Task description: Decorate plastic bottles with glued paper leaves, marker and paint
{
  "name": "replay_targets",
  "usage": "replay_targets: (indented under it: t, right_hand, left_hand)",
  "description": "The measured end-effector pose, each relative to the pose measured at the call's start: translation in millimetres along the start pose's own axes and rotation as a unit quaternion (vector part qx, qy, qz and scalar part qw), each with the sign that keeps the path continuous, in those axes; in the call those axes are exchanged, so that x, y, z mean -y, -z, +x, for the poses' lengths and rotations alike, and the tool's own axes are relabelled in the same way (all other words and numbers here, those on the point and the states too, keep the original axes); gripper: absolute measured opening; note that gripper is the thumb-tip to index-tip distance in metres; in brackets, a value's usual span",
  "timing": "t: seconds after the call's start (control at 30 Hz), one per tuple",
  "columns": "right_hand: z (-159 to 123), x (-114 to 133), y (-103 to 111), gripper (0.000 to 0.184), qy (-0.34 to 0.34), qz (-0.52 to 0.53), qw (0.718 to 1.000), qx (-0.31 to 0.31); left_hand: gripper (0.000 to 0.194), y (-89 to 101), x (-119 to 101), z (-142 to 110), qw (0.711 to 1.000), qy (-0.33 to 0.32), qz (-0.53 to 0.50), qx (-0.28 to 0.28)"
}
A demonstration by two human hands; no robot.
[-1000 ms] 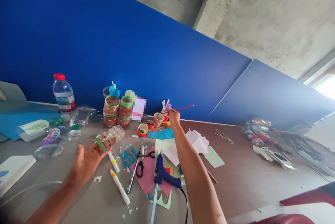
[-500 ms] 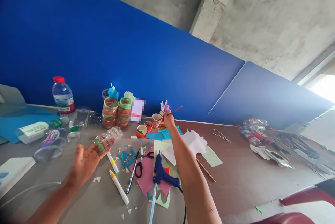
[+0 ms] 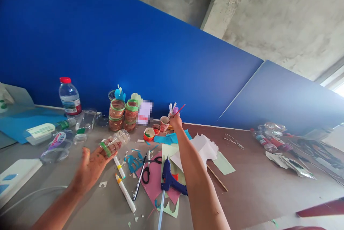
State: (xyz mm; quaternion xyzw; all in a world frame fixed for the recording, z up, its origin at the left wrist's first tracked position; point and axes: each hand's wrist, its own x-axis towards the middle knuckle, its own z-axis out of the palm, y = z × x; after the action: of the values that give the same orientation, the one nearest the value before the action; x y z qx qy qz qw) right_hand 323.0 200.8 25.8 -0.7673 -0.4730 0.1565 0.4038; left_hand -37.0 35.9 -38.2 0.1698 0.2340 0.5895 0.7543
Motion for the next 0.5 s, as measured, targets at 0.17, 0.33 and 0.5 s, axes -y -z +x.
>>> replay_targets:
  t: [0.17,0.33,0.5]
  right_hand:
    - [-3.3,3.4,15.2,0.035,-0.046,0.086,0.995,-0.032]
    - [-19.3,-0.6,24.4,0.03,-0.052,0.178,0.981,-0.056]
    - [-35.9,-1.4,28.8,0.028,-0.055,0.263,0.962,-0.048]
  left_hand:
    - [0.07,4.9,2.6,2.7,1.0,-0.02,0.003,-0.006]
    - [0.07,2.4,-0.7,3.3,1.0,-0.019,0.006,-0.015]
    - [0.071,-7.6,-1.5,3.2,0.997,-0.05,0.021,-0.055]
